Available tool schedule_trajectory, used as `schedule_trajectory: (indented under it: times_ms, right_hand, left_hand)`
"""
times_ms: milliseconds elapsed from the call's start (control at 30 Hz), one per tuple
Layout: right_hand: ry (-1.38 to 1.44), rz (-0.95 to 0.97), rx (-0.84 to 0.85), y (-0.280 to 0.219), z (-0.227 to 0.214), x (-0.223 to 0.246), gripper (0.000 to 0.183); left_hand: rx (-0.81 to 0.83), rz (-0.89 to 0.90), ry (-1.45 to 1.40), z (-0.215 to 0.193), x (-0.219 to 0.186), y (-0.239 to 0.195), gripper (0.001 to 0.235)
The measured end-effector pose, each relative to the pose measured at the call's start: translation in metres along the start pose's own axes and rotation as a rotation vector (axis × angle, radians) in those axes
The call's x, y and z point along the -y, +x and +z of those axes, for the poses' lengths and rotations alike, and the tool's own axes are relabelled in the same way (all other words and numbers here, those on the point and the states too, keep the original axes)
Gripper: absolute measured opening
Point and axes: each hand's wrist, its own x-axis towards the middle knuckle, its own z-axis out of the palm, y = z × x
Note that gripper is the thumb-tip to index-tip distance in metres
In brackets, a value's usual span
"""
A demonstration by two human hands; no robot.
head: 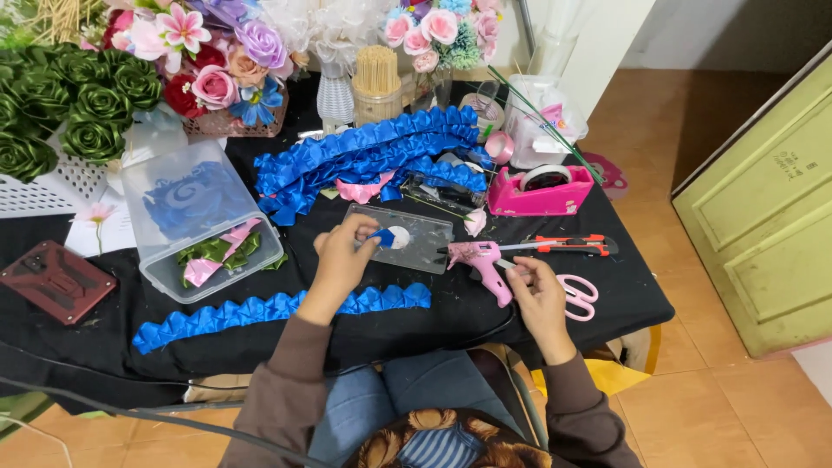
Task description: Using a hot glue gun to attach blue ruffled ribbon and small green fabric leaves to a project.
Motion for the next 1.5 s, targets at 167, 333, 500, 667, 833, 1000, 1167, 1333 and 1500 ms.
schedule_trajectory:
  times_ms: [167,333,500,667,833,1000,1167,1333,1500]
  right_hand:
    - [-0.057,-0.24,-0.095,-0.012,-0.005,0.065,0.017]
    - [0.246,-0.015,0.283,-0.043,0.027,0.106,0.02]
    - [0.797,0.203,0.586,-0.069,0.042,0.125,0.04]
    - [0.775,0.276,0.615,-0.074,0.037,0.127,0.03]
    - [0.698,0.346,0.492,-0.085,0.036,0.108,0.028]
    - [0.622,0.362,0.475,-0.098,0.029,0.092,0.024]
    - [0.339,-0.043,0.707,-0.083,0.01,0.106,0.039]
    - [0.252,0.051,0.492,-0.069,-0.001,0.074,0.031]
    - [0.434,0.135,0.329,-0.062,-0.009,0.082,0.024]
  left_hand:
    - [-0.028,-0.079,-0.919,-0.037,-0.06,-0.066,0.027]
    - [0.192,0.125,-1.253,0.008,-0.039,-0.107,0.01]
    - [0.323,0.191,-1.288,0.012,-0.049,-0.127,0.009]
    - [0.281,-0.091,-1.222,0.018,-0.048,-0.137,0.018]
    - [0.067,-0.111,-1.084,0.053,-0.054,-0.173,0.039]
    - [0.021,-0.369,-1.126,0.077,-0.055,-0.191,0.026]
    - [0.088,0.129,-0.484,0.071,-0.04,-0.179,0.022]
    - [-0.022,0.417,-0.177,0.027,-0.048,-0.123,0.025]
    - [-0.158,0.42,0.18,0.041,-0.016,-0.069,0.017]
